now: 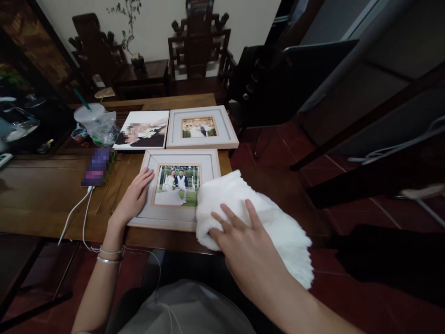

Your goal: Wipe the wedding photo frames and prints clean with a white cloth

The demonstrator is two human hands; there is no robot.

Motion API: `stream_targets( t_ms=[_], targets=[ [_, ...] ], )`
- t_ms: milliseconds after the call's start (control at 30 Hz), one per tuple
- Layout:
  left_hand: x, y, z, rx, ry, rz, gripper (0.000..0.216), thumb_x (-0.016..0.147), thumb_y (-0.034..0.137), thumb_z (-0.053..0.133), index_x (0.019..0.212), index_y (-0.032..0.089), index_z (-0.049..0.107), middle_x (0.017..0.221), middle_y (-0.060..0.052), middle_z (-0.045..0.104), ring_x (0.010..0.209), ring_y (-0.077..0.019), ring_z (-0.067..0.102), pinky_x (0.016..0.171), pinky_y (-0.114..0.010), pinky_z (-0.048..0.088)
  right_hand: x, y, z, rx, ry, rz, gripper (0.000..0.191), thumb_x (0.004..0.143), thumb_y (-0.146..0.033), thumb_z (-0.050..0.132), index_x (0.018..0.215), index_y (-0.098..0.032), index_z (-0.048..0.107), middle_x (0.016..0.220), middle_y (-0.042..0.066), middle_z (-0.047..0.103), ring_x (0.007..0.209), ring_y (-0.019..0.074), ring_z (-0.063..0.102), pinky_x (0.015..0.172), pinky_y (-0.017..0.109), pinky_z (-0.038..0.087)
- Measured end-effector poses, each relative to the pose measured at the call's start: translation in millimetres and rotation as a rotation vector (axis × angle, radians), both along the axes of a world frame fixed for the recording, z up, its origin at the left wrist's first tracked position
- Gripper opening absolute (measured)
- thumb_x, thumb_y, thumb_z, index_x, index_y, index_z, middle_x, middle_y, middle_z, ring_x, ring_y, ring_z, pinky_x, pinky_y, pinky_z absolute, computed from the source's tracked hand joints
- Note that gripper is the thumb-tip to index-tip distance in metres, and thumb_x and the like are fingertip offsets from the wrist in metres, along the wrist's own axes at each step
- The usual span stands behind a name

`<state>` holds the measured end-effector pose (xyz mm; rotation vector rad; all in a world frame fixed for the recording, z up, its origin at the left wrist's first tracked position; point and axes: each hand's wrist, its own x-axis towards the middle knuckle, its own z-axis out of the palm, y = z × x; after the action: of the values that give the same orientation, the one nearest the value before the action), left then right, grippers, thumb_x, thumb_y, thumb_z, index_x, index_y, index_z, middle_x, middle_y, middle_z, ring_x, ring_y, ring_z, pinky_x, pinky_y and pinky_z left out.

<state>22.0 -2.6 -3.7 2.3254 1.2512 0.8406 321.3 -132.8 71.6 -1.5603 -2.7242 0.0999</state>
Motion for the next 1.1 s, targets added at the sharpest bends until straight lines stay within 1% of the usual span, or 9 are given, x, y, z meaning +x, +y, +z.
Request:
stream_targets(
  t_ms=[133, 267, 400, 500, 600, 733, 833, 967, 1100],
  targets=[
    [0.3, -0.5, 0.6, -0.001, 0.016, -0.008, 0.044, 0.098, 0.015, 0.036, 0.14, 0.017, 0.05, 0.148, -0.013, 0.047, 0.146, -0.0241, 0.031, 0.12, -0.053, 0.027, 0.7, 25.5, -10.3, 0.056, -0.028, -0.039, 0.047, 0.067, 0.0, 0.046, 0.102, -0.021, 0.07, 0.134, 0.013, 0.061, 0.134, 0.0365, 0.045, 0.108, 0.069, 0.028],
    [-0.9, 0.2, -2.1, 0.011, 0.002, -0.01, 0.044, 0.098, 0.015, 0.036, 0.139, 0.018, 0.051, 0.148, -0.013, 0.048, 0.146, -0.0234, 0.031, 0.119, -0.053, 0.027, -4.8, 78.0, -17.6, 0.115, -0.057, -0.125, 0.05, 0.068, 0.002, 0.042, 0.107, -0.013, 0.068, 0.134, 0.017, 0.06, 0.136, 0.0371, 0.041, 0.106, 0.067, 0.03],
    [-0.8, 1.0, -4.7, 0.026, -0.034, 0.014, 0.041, 0.098, 0.015, 0.037, 0.134, 0.017, 0.056, 0.145, -0.013, 0.052, 0.144, -0.0233, 0.034, 0.118, -0.052, 0.03, -19.2, 126.8, -14.7, 0.202, 0.009, -0.191, 0.056, 0.069, 0.005, 0.039, 0.117, -0.011, 0.064, 0.141, 0.017, 0.054, 0.139, 0.0404, 0.035, 0.103, 0.072, 0.028],
    [-0.7, 1.6, -5.2, 0.039, -0.063, 0.015, 0.04, 0.097, 0.014, 0.038, 0.132, 0.018, 0.058, 0.142, -0.013, 0.055, 0.143, -0.0235, 0.037, 0.118, -0.053, 0.03, -45.8, 152.6, -11.7, 0.257, 0.069, 0.015, 0.06, 0.071, 0.008, 0.039, 0.12, -0.016, 0.063, 0.15, 0.01, 0.046, 0.144, 0.0378, 0.026, 0.109, 0.07, 0.022],
    [-1.6, 2.7, -5.6, 0.046, -0.088, 0.006, 0.04, 0.096, 0.012, 0.039, 0.129, 0.018, 0.06, 0.139, -0.012, 0.057, 0.142, -0.0232, 0.038, 0.117, -0.053, 0.032, -78.1, 169.7, -15.1, 0.243, 0.061, 0.272, 0.055, 0.076, 0.009, 0.038, 0.118, -0.016, 0.065, 0.152, 0.007, 0.042, 0.147, 0.0318, 0.022, 0.117, 0.059, 0.02],
    [-3.2, 4.3, -6.9, 0.06, -0.127, -0.001, 0.043, 0.094, 0.008, 0.037, 0.127, 0.02, 0.062, 0.138, -0.01, 0.058, 0.141, -0.0221, 0.04, 0.117, -0.051, 0.033, -98.9, 178.2, -23.3, 0.197, 0.016, 0.252, 0.049, 0.083, 0.006, 0.037, 0.119, -0.014, 0.064, 0.149, 0.01, 0.046, 0.145, 0.0325, 0.027, 0.116, 0.057, 0.023],
    [-3.4, 4.4, -7.6, 0.056, -0.142, -0.012, 0.044, 0.094, 0.008, 0.037, 0.13, 0.019, 0.06, 0.139, -0.011, 0.057, 0.141, -0.0224, 0.04, 0.118, -0.051, 0.032, -85.1, 174.1, -22.6, 0.178, -0.023, 0.175, 0.052, 0.083, 0.006, 0.035, 0.121, -0.015, 0.064, 0.143, 0.011, 0.053, 0.143, 0.0325, 0.032, 0.113, 0.057, 0.026],
    [-2.3, 3.0, -7.3, 0.055, -0.141, 0.0, 0.045, 0.094, 0.008, 0.037, 0.132, 0.018, 0.059, 0.139, -0.012, 0.057, 0.141, -0.0224, 0.039, 0.118, -0.051, 0.031, -38.9, 164.4, -13.6, 0.12, -0.089, 0.04, 0.054, 0.077, 0.008, 0.038, 0.116, -0.017, 0.067, 0.122, 0.015, 0.068, 0.136, 0.0309, 0.043, 0.107, 0.052, 0.034],
    [-1.2, 2.3, -6.2, 0.062, -0.121, 0.012, 0.047, 0.093, 0.005, 0.036, 0.132, 0.018, 0.058, 0.139, -0.012, 0.057, 0.141, -0.0229, 0.039, 0.118, -0.053, 0.031, 0.5, 150.6, -4.3, 0.065, -0.126, -0.075, 0.054, 0.07, 0.008, 0.04, 0.11, -0.014, 0.069, 0.104, 0.015, 0.073, 0.13, 0.0324, 0.048, 0.103, 0.05, 0.037]
  ],
)
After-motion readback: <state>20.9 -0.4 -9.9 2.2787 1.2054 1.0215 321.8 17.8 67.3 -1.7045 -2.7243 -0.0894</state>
